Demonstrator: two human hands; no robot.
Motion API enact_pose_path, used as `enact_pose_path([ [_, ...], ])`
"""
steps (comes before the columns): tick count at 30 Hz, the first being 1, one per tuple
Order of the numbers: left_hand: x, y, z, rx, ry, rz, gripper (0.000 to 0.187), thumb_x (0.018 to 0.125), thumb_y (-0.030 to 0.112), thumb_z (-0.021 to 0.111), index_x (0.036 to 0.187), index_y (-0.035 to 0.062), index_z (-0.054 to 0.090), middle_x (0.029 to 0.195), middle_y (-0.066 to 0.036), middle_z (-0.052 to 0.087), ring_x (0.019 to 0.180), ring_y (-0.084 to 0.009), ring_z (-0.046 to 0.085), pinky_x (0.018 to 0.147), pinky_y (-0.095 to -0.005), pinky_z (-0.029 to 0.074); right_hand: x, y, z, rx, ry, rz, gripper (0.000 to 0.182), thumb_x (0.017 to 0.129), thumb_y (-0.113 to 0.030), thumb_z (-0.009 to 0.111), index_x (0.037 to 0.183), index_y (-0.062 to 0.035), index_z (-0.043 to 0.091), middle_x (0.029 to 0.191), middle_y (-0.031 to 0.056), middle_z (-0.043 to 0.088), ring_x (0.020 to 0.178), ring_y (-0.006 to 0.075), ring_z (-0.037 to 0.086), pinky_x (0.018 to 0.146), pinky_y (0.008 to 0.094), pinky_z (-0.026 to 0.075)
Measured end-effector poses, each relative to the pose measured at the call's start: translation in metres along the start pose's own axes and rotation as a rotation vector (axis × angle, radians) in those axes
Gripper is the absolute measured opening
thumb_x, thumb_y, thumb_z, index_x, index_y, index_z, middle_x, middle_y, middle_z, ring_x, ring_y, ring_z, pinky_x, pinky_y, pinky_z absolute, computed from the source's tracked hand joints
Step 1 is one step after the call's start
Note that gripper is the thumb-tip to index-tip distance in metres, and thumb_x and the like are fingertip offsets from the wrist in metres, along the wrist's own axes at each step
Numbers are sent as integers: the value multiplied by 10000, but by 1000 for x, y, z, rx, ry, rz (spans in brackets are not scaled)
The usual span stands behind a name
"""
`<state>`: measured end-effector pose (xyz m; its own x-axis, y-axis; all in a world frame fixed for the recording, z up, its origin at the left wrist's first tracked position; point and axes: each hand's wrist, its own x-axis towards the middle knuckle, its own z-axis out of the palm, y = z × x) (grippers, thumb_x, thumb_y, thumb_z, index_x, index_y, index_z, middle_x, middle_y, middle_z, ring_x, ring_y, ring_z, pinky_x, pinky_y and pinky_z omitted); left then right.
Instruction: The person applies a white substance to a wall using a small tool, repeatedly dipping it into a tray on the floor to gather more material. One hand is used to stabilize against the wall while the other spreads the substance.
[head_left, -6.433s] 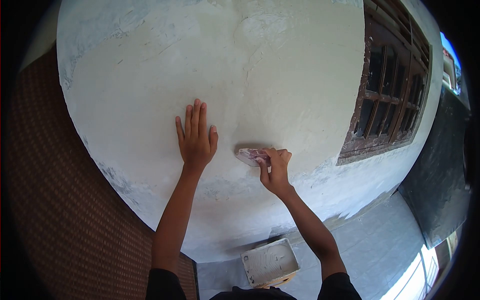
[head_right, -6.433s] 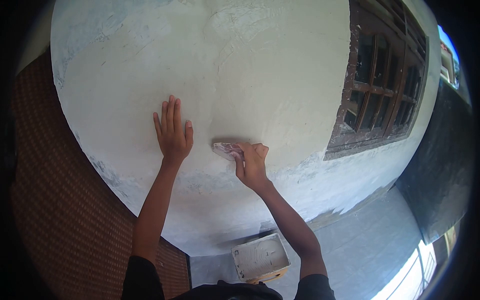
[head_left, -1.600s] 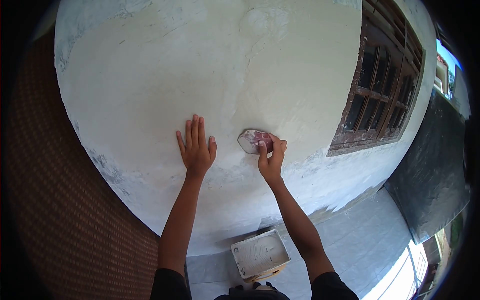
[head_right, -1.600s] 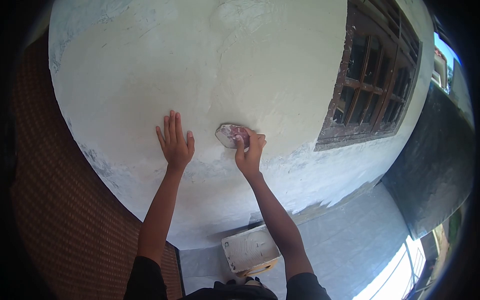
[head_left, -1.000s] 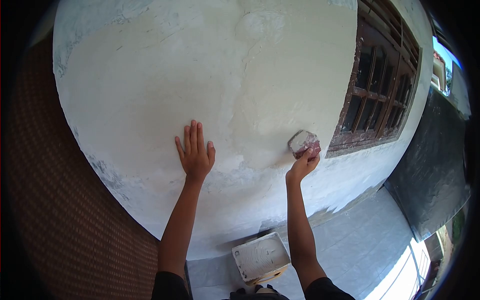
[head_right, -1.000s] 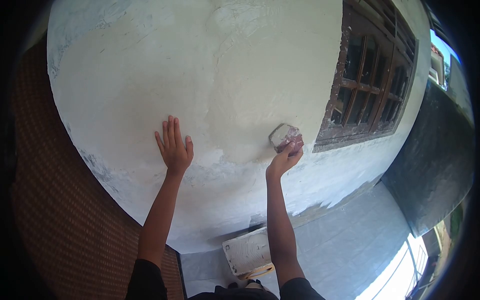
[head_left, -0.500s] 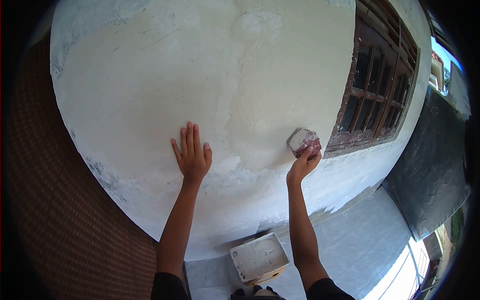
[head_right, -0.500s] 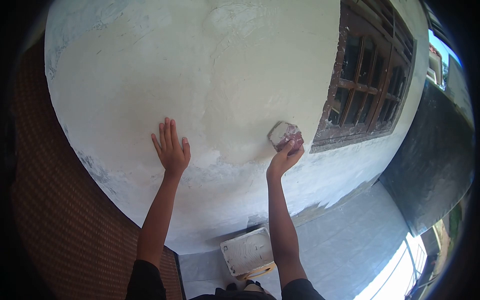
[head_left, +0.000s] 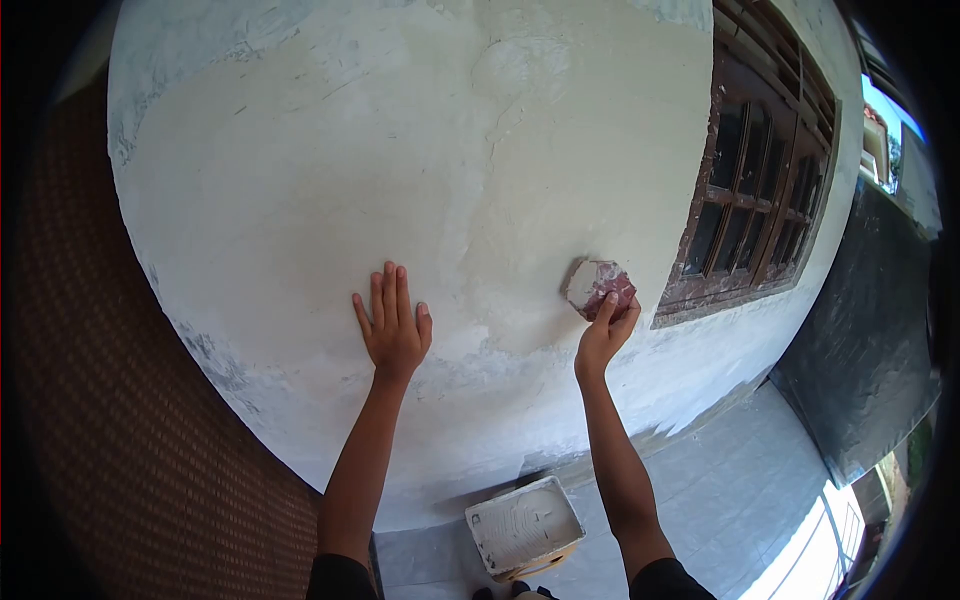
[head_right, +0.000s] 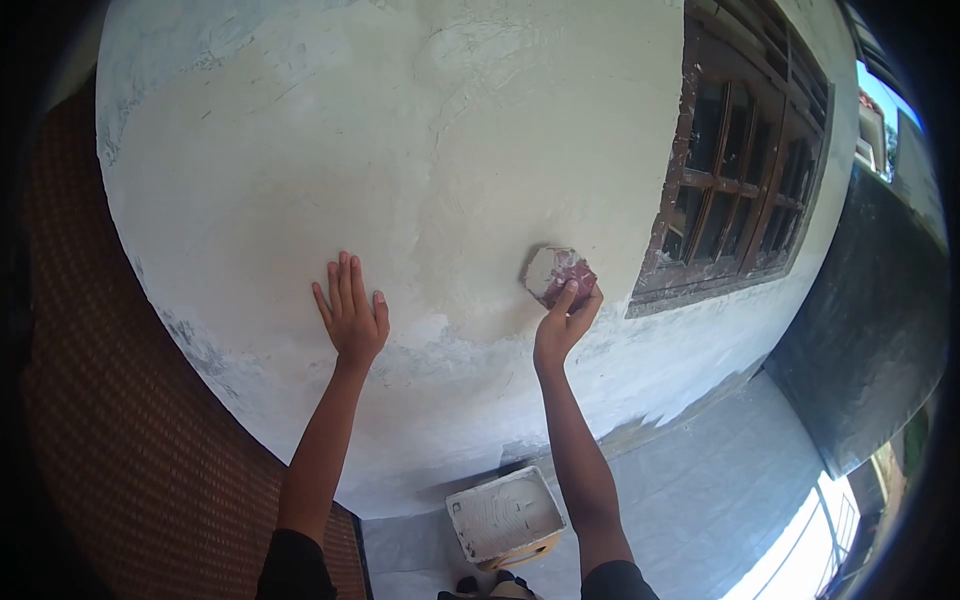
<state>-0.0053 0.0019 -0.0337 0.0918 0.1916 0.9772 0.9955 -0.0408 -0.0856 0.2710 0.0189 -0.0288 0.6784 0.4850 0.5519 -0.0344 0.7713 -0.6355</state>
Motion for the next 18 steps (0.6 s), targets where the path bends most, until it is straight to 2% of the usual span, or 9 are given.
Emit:
enact_pose_path([
  [2,0,1,1,-4,-1,1,592,964,258,435,1489,-6,361,1556,-140,363,1459,-308,299,1189,-555,119,-27,0,6,-149,-357,-262,250,993,-142,573,1189,-3,503,1016,94,578,936,160,541,807,302,472],
  [4,0,1,-1,-10,-11,-3,586,967,255,432,1487,-7,364,1555,-141,364,1459,-310,299,1188,-556,125,-35,-14,12,-469,-725,-772,228,909,-44,636,1119,-4,556,958,125,596,861,232,524,739,345,427],
  [6,-1,0,-1,-12,-12,5,585,968,255,432,1486,-7,365,1556,-141,363,1459,-309,299,1187,-556,128,-26,-10,19,-522,-731,-816,207,908,-43,634,1102,1,576,971,125,593,811,208,515,719,334,406],
  [8,-1,-1,-2,-10,-7,11,584,968,254,432,1486,-7,365,1556,-141,363,1459,-308,299,1187,-556,131,-1,-3,20,-448,-415,-411,228,949,-98,592,1160,-14,564,1012,119,594,875,214,521,823,374,395],
  [10,-1,0,-1,-10,4,14,585,968,255,433,1486,-8,365,1554,-141,367,1456,-307,306,1185,-557,137,34,-9,21,4,-23,67,251,1010,-175,544,1194,-6,529,1068,103,578,935,178,558,817,336,472],
  [12,-2,1,0,-2,5,8,584,967,255,434,1484,-8,368,1552,-140,371,1454,-307,311,1185,-556,138,55,-24,23,72,149,-15,286,1042,-226,500,1214,2,502,1109,93,559,988,159,566,809,294,514],
  [14,0,0,-1,7,3,10,584,966,256,436,1483,-8,371,1549,-140,375,1452,-306,315,1185,-556,139,55,-48,36,94,62,-54,281,1036,-222,511,1208,0,508,1108,88,564,972,147,563,804,280,516],
  [16,0,2,-2,22,8,-22,542,963,284,447,1449,43,464,1533,-84,421,1443,-251,339,1191,-527,172,41,-76,63,-50,-268,-157,246,1012,-169,538,1198,-8,526,1057,90,586,946,152,544,838,315,470],
  [18,0,2,-1,16,9,-22,542,962,284,447,1448,43,464,1533,-84,421,1442,-251,340,1190,-528,174,42,-79,84,-285,-459,-512,225,978,-111,558,1183,-17,552,968,97,601,910,177,514,877,348,388],
])
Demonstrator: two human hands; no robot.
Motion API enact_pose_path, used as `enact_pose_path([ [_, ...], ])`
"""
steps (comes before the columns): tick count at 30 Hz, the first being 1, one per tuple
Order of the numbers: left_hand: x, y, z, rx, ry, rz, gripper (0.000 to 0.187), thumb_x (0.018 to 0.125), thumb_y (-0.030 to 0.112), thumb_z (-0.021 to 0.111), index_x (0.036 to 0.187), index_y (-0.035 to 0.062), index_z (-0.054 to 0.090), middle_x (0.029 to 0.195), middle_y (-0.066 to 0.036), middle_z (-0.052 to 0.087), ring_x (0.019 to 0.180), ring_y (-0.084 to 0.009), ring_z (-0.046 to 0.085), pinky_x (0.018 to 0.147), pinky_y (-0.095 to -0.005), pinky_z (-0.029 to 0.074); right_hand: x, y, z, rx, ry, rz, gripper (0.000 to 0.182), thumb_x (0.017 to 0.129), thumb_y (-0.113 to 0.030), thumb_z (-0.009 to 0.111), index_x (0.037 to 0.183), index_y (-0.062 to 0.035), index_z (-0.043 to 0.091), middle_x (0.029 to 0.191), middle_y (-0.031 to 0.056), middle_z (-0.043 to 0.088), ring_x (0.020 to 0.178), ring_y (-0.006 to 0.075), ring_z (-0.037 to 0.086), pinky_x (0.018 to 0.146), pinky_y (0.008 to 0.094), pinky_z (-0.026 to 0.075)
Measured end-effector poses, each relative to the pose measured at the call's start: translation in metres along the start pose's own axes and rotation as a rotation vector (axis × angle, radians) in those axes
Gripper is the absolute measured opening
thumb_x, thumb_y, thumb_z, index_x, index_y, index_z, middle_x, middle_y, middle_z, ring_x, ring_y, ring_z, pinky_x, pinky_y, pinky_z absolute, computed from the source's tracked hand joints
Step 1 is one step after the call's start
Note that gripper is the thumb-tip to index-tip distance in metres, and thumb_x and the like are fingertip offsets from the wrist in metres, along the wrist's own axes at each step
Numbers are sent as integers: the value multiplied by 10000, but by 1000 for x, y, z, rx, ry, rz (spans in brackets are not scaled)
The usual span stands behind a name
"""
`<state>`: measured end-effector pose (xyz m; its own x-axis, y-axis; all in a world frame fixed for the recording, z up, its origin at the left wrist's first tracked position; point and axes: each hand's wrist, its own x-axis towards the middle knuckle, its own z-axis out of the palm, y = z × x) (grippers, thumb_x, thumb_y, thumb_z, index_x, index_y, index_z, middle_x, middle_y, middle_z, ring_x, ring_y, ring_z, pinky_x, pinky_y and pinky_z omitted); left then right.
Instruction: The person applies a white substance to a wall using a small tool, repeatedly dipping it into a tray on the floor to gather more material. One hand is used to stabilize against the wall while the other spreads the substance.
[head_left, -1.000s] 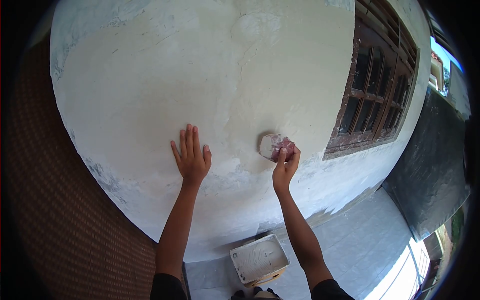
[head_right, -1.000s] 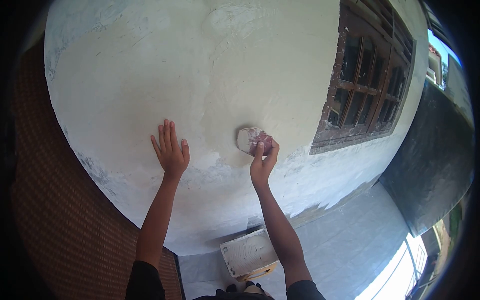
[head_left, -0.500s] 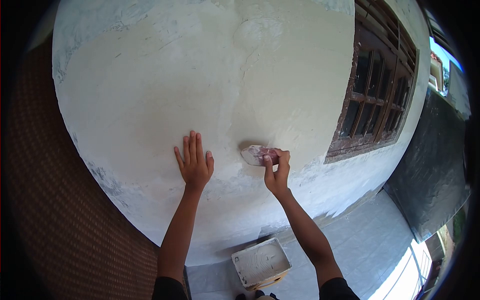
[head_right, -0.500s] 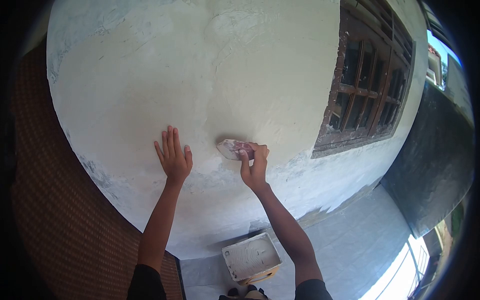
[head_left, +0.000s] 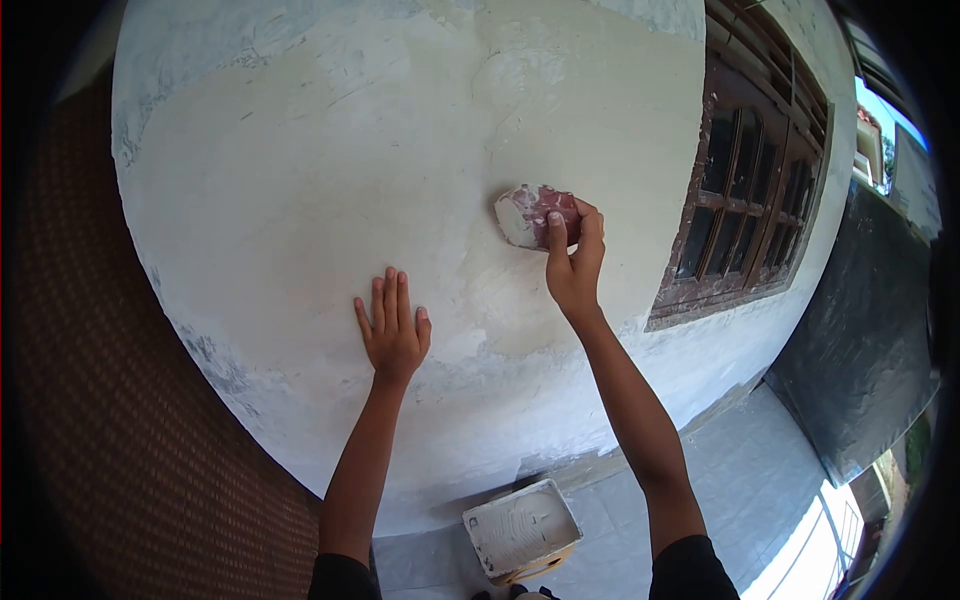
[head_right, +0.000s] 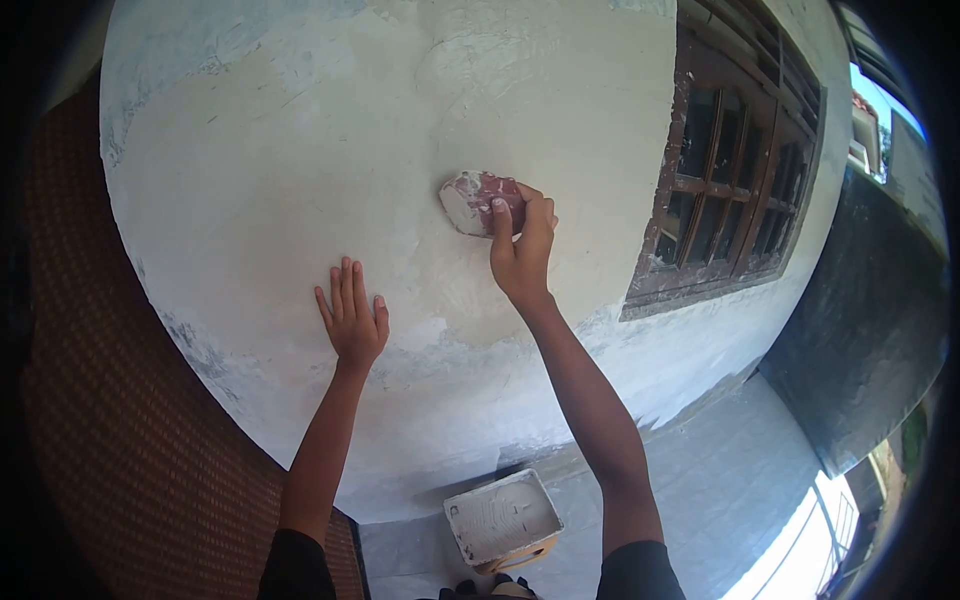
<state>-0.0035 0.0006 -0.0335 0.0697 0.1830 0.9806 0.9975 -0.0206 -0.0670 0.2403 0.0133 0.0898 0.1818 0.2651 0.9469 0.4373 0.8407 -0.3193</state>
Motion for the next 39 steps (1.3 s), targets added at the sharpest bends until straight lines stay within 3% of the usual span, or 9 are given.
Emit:
enact_pose_path([
  [4,0,0,-1,-1,2,1,540,961,284,446,1444,44,470,1530,-84,425,1442,-248,340,1190,-525,177,45,-11,5,-171,-29,-173,232,969,-99,548,1184,-12,565,974,129,584,875,214,515,876,370,377],
  [9,-1,0,0,2,5,19,556,962,273,443,1457,19,433,1534,-110,411,1445,-273,332,1190,-534,161,91,21,-21,253,559,409,308,1012,-200,546,1207,37,517,1092,86,584,922,134,582,777,281,510],
  [12,-1,-2,0,-1,9,34,577,962,261,443,1470,-6,395,1538,-134,395,1448,-298,323,1188,-547,145,78,-2,-12,521,329,306,246,1008,-157,531,1180,20,533,1071,109,598,947,166,594,809,303,506],
  [16,-1,-2,-1,-20,4,34,574,959,258,448,1468,-2,400,1536,-132,399,1448,-299,323,1188,-550,147,77,0,7,-50,55,-107,281,984,-176,571,1196,7,553,1043,160,622,951,247,604,879,366,473],
  [22,-2,-1,1,10,17,7,536,957,286,455,1441,54,480,1527,-85,430,1444,-246,338,1193,-524,173,110,5,-15,376,505,344,281,1008,-176,545,1196,34,544,1085,78,604,926,136,579,842,294,488],
  [26,-2,1,0,6,-5,2,537,955,286,460,1440,56,482,1523,-85,435,1443,-245,341,1191,-527,178,87,-3,5,-13,48,-36,317,988,-189,574,1213,33,553,1003,110,603,873,186,595,851,369,495],
  [32,-1,-1,-1,-2,1,-8,535,956,286,458,1439,55,482,1524,-82,435,1442,-244,342,1191,-527,177,106,38,-16,368,560,357,261,1003,-171,542,1170,30,537,1019,100,595,840,140,596,731,291,525],
  [36,-1,-1,0,-14,1,8,553,961,274,449,1456,29,439,1533,-103,413,1447,-269,330,1190,-539,160,69,1,-8,373,150,198,269,1003,-205,572,1180,-4,555,976,68,618,858,132,596,734,292,508],
  [39,-2,-1,0,-27,-8,24,574,964,265,444,1473,5,396,1542,-124,392,1451,-294,319,1188,-552,144,50,12,0,-148,19,-137,276,964,-188,619,1170,-8,586,981,86,633,843,140,589,747,285,479],
])
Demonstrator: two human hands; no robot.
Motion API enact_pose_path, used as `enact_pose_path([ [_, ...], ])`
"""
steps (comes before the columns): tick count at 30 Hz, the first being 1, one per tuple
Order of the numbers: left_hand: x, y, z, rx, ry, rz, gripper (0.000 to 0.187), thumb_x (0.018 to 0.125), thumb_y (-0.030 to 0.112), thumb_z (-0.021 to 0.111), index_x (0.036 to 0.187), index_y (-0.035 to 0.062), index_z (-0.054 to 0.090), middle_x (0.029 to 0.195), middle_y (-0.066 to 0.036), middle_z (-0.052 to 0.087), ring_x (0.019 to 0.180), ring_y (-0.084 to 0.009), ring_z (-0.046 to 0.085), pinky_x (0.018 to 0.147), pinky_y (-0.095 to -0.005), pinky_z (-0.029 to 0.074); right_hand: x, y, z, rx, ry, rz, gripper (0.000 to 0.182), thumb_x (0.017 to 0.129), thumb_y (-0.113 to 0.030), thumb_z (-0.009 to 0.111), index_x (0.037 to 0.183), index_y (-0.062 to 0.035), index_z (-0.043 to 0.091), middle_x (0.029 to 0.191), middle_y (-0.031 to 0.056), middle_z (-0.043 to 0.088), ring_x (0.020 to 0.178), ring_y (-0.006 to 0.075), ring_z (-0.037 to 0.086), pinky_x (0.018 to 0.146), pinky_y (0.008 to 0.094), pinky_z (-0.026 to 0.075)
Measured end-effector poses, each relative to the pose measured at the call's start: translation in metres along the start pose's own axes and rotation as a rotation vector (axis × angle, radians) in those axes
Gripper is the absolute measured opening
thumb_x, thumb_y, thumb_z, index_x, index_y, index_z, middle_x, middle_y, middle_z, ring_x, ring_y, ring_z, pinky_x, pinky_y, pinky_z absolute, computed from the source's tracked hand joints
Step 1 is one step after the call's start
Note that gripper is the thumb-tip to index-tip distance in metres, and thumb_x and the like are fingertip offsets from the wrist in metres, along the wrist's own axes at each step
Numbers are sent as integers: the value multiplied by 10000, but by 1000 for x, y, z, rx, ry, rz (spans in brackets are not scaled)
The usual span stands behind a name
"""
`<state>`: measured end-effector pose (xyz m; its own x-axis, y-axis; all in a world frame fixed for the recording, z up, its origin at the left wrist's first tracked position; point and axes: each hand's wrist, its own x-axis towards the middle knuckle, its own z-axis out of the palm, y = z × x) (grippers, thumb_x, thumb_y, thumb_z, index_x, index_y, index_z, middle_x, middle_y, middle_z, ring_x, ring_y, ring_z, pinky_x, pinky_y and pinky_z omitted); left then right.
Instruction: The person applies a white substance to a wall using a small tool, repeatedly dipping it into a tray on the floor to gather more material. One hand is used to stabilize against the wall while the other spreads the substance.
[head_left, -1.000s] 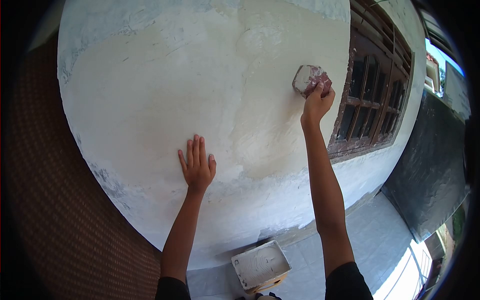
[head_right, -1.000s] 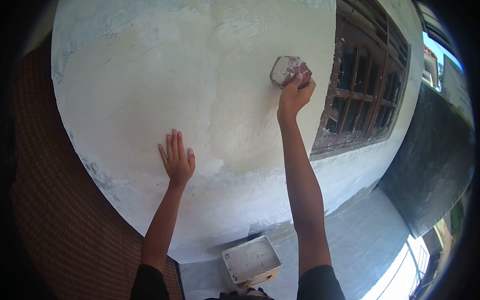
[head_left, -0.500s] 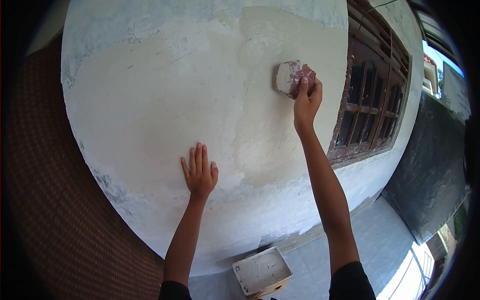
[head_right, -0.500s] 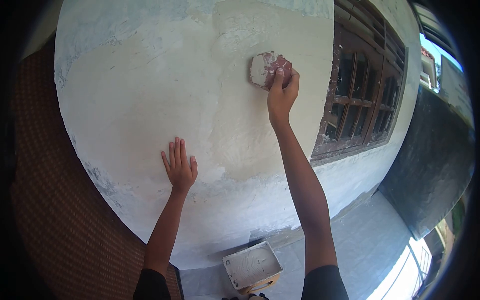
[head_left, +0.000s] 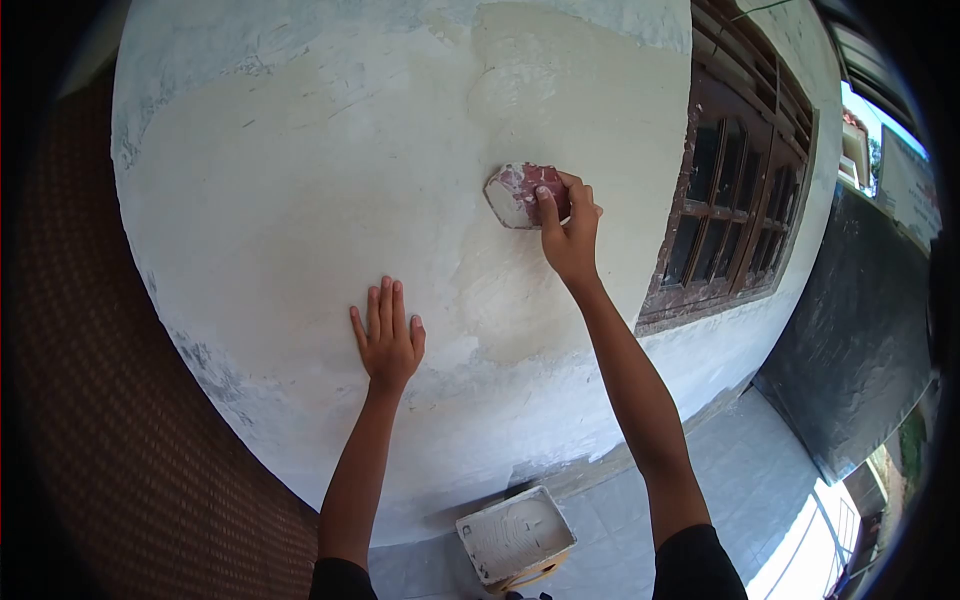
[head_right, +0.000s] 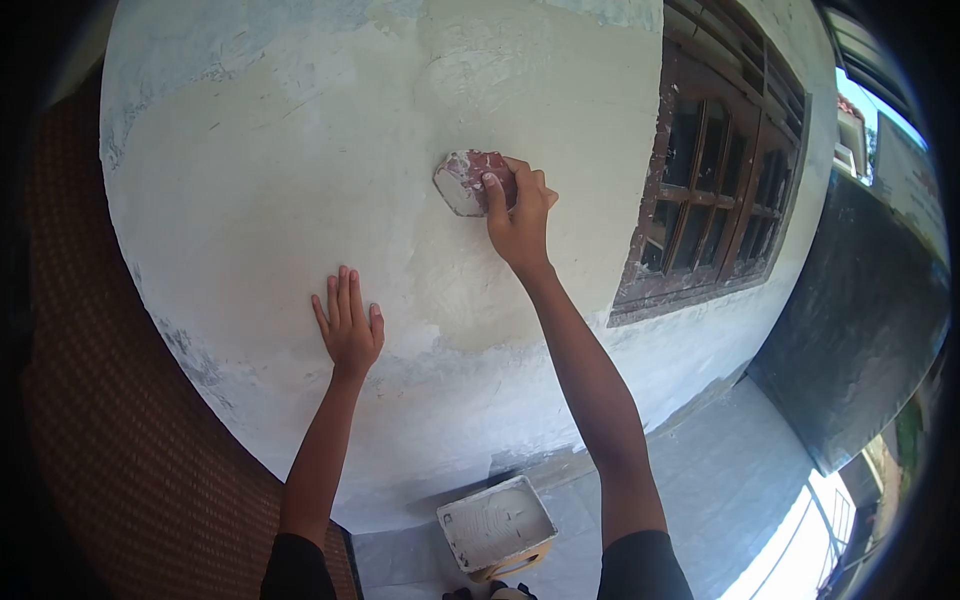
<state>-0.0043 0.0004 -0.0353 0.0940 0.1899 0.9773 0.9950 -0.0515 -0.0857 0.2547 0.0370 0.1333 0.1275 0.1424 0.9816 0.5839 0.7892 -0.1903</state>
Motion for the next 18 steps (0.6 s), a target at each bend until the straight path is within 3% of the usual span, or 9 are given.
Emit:
enact_pose_path([
  [3,0,-1,0,1,-2,4,574,965,262,441,1475,4,393,1544,-127,388,1452,-294,317,1188,-552,142,8,30,-2,277,322,439,282,978,-190,586,1174,11,566,1005,101,620,877,163,595,748,301,497],
  [5,-1,-2,0,4,2,3,574,966,261,439,1476,3,390,1545,-128,386,1453,-293,315,1188,-552,140,15,35,-17,391,559,601,255,1011,-172,528,1166,31,534,1021,106,604,885,153,600,763,302,517],
  [7,-1,-1,2,10,16,9,575,969,262,434,1480,3,384,1546,-130,385,1452,-293,317,1188,-550,139,7,19,-17,565,514,487,248,1009,-180,537,1169,9,547,1010,81,607,890,148,598,752,293,518],
  [8,0,-1,2,7,17,8,575,969,262,434,1480,3,384,1546,-130,385,1452,-293,317,1188,-550,139,-2,8,-15,498,318,379,245,1004,-182,550,1167,0,555,998,67,611,891,147,598,758,298,511],
  [11,0,0,0,-3,13,8,576,970,263,432,1482,4,381,1546,-129,385,1452,-292,317,1190,-547,136,-25,-3,-3,10,-89,10,237,989,-177,579,1163,-17,577,965,37,624,891,136,592,783,306,488],
  [13,0,0,0,8,4,-1,576,970,264,431,1482,4,381,1546,-129,384,1453,-291,316,1192,-543,134,-22,8,-5,-155,-73,-13,244,989,-176,576,1157,1,578,970,59,627,917,146,598,817,324,479],
  [15,0,2,-2,22,2,-12,555,969,270,435,1467,26,421,1540,-106,403,1450,-267,325,1193,-529,155,-11,46,-6,309,372,490,252,1014,-187,539,1166,14,538,984,57,601,819,135,588,714,295,504],
  [17,2,0,-2,40,11,-27,535,968,277,440,1452,49,460,1534,-82,421,1448,-244,334,1194,-516,176,-4,58,-19,477,692,641,249,1019,-202,534,1143,14,536,983,66,595,820,127,578,683,291,510],
  [18,1,0,-1,43,14,-25,535,969,275,437,1452,47,460,1536,-82,418,1449,-245,333,1194,-516,176,-7,62,-21,491,702,615,253,1018,-206,545,1159,5,538,979,49,592,819,103,553,693,278,511],
])
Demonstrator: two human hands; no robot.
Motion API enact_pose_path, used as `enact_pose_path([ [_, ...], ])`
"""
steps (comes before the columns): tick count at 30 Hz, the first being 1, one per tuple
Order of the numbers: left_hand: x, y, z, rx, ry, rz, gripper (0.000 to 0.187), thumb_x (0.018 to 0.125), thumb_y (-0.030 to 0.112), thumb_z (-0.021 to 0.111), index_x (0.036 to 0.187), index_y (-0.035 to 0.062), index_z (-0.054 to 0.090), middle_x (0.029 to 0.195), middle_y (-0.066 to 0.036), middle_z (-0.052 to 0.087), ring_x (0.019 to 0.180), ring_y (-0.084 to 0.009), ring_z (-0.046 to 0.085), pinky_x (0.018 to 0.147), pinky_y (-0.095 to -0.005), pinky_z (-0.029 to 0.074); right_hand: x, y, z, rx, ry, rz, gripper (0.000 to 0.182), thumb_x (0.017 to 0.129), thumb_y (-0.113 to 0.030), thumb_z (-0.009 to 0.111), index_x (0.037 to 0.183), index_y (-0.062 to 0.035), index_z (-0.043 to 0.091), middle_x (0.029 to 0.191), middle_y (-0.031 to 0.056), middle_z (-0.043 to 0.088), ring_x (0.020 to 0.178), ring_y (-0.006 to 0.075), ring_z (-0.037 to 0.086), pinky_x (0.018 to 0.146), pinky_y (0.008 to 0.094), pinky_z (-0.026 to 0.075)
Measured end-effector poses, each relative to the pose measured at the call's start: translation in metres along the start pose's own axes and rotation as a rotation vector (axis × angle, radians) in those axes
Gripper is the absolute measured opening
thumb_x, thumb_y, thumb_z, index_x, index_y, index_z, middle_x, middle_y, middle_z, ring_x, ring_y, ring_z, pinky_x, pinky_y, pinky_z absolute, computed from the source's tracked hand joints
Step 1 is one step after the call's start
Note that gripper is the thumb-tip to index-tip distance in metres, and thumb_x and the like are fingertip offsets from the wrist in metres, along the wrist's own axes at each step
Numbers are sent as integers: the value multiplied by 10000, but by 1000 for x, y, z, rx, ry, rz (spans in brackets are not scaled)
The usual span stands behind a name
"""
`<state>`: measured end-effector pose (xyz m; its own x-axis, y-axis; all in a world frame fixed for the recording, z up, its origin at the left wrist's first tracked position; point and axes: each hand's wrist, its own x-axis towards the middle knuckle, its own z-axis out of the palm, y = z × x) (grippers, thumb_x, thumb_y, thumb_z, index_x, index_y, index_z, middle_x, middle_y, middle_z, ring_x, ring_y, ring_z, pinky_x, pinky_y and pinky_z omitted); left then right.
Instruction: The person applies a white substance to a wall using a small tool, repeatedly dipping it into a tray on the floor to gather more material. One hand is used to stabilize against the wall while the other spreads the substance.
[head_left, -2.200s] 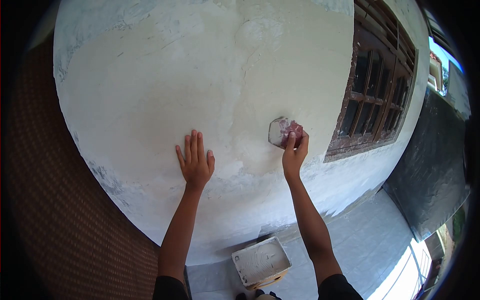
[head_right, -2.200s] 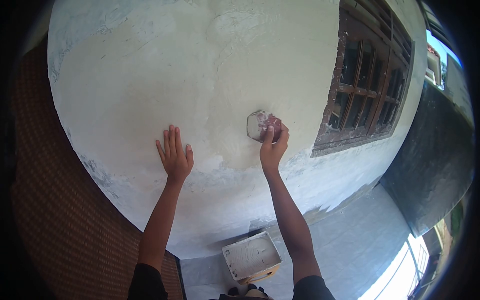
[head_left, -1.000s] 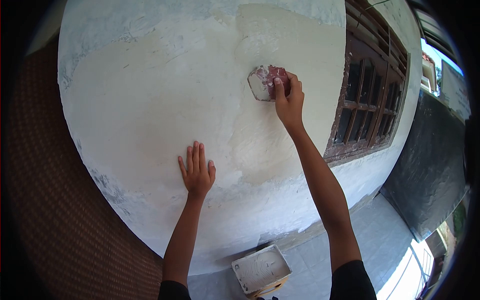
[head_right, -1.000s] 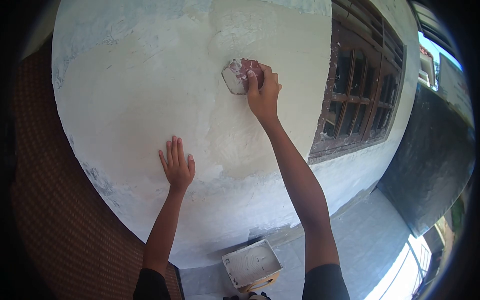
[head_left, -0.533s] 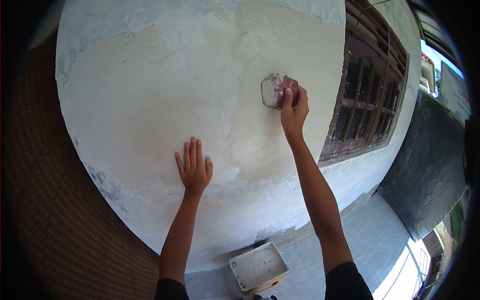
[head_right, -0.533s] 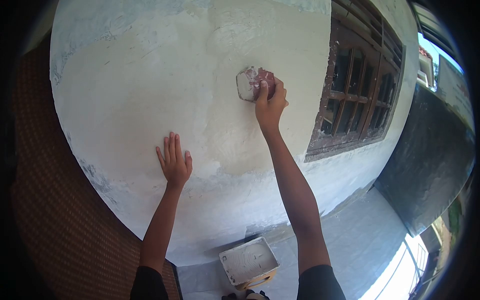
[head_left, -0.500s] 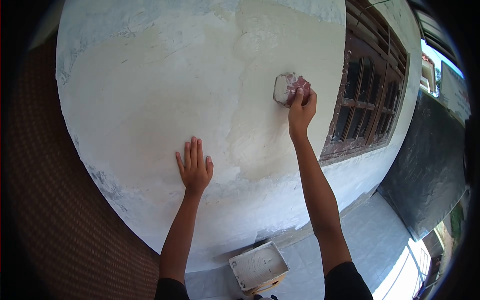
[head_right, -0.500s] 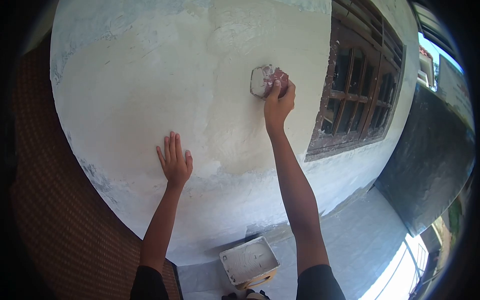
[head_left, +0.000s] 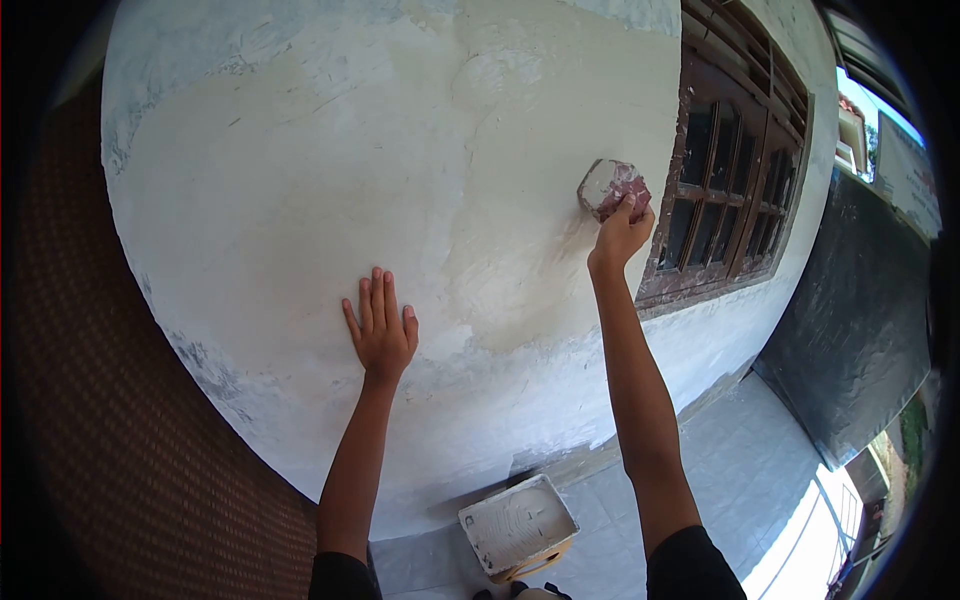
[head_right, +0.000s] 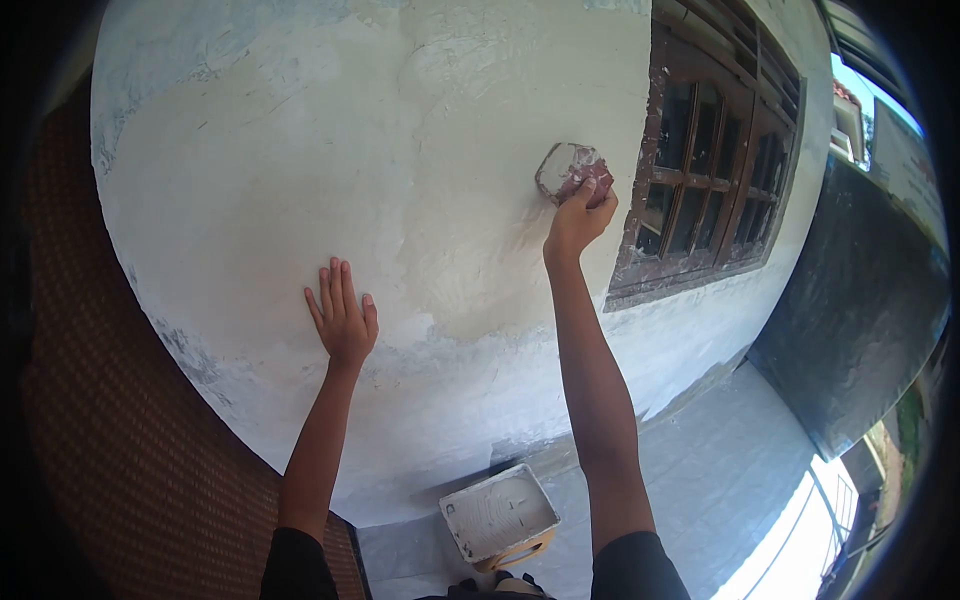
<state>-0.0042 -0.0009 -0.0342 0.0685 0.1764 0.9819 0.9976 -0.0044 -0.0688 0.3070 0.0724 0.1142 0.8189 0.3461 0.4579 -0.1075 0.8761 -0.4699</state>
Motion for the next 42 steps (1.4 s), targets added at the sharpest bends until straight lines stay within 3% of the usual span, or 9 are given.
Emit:
enact_pose_path([
  [5,-2,-1,3,-8,-9,29,586,971,265,432,1492,6,364,1558,-119,368,1459,-286,305,1195,-537,131,-56,-17,-2,-231,-730,-262,240,1002,-181,585,1184,-25,577,965,10,601,820,74,523,752,246,466],
  [7,-1,-1,2,-10,-18,26,589,972,263,430,1496,6,354,1564,-120,358,1463,-286,296,1195,-537,127,-55,-12,-6,-522,-793,-466,285,983,-189,594,1190,7,571,994,127,635,900,167,605,786,297,495],
  [13,0,3,-1,-18,-37,-13,547,996,281,407,1484,33,400,1560,-98,375,1466,-261,296,1199,-521,136,-25,-6,-11,53,-44,133,320,1019,-208,534,1233,28,494,1089,99,594,925,161,600,800,308,511],
  [19,-1,7,-6,-41,-96,-27,574,1019,254,383,1527,8,278,1590,-151,284,1485,-319,226,1193,-544,107,-66,-9,-21,-540,-735,-659,277,954,-187,623,1162,-7,592,1018,117,618,842,210,518,774,334,445],
  [25,0,19,-21,9,-176,-69,598,1032,269,389,1548,24,215,1615,-152,209,1489,-338,201,1188,-554,127,1,32,-55,-83,-84,229,342,977,-185,585,1250,17,536,1146,145,600,1026,232,595,900,344,484],
  [28,2,31,-31,44,-229,-136,594,1038,283,387,1553,40,218,1627,-130,193,1502,-304,182,1193,-524,141,34,69,-94,-110,-47,113,310,1005,-176,560,1244,5,480,1102,105,573,893,176,614,678,314,548],
  [31,-1,42,-43,36,-310,-194,587,1041,283,384,1562,74,209,1632,-131,171,1500,-314,179,1180,-546,166,48,85,-131,-99,-23,176,297,1014,-165,538,1248,1,462,1097,111,574,884,181,616,681,311,548],
  [32,-3,46,-47,54,-323,-198,587,1041,283,384,1562,74,209,1632,-131,171,1500,-314,179,1180,-546,166,49,89,-144,-53,-23,282,335,1007,-169,550,1274,22,479,1186,128,566,1048,202,591,866,330,505],
  [42,-140,90,-83,-135,-703,-383,541,1040,304,402,1521,75,305,1578,-141,308,1468,-348,251,1167,-572,182,-61,51,-243,-74,-541,513,264,1028,-179,516,1230,-9,511,1111,86,579,939,125,582,773,280,535],
])
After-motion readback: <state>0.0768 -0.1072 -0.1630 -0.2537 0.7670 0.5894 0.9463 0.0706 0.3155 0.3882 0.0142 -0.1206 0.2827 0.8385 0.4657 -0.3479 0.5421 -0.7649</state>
